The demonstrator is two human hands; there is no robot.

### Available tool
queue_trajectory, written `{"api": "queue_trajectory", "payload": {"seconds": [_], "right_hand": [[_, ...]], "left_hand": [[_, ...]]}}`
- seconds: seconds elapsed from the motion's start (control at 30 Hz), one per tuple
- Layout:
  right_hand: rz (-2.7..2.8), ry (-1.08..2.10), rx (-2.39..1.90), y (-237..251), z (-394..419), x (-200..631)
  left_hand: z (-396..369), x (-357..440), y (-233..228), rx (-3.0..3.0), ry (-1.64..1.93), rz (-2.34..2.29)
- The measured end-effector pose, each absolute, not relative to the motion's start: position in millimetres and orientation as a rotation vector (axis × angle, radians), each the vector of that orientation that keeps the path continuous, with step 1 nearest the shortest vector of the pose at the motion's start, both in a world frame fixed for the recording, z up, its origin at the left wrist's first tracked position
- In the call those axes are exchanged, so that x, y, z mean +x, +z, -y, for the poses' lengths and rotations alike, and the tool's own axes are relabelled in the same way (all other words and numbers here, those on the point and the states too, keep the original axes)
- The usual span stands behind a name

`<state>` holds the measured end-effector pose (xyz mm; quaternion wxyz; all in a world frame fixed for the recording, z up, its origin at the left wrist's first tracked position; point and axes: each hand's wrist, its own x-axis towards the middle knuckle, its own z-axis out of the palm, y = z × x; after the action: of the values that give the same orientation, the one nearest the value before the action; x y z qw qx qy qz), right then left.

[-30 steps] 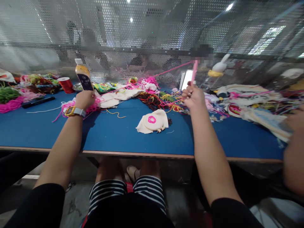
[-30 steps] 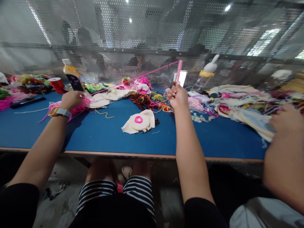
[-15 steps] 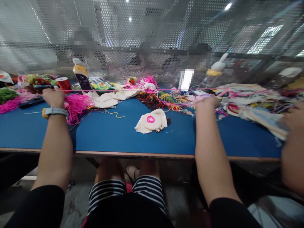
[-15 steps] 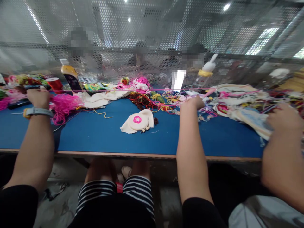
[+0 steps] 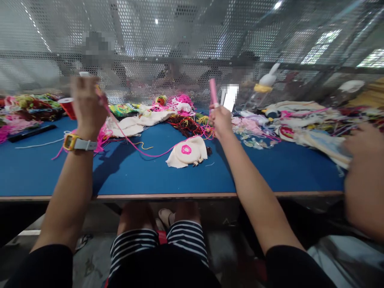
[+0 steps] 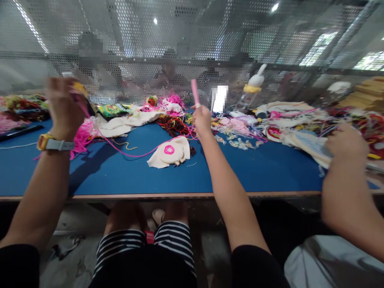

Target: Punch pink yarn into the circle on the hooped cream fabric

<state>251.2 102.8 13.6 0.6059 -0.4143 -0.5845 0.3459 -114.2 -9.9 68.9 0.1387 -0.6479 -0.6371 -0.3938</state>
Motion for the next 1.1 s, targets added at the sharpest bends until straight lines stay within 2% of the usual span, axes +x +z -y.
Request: {"api": "queue_trajectory", "payload": {"seconds": [0.13,0.27,0.53,0.83,1.1], "right_hand": [[1.705,1.123,-0.785,12,-69,213],[1.994,1.401,-0.637,9,-46,194],[2.111,1.587,-0.525,9,-36,192],[1.967,1.554,-0.559,11,-48,201],[1.990,1.537,-0.611,12,-49,203]], "left_hand": [[1,-101,44,-2.135,-1.038,1.871],[-12,-77,28,-2.441,-1.128,1.821],[-22,-37,9,-2.868,-1.544,1.669],[-28,-82,22,-2.480,-1.922,1.760],[-31,-107,29,-2.039,-1.726,2.062]]}}
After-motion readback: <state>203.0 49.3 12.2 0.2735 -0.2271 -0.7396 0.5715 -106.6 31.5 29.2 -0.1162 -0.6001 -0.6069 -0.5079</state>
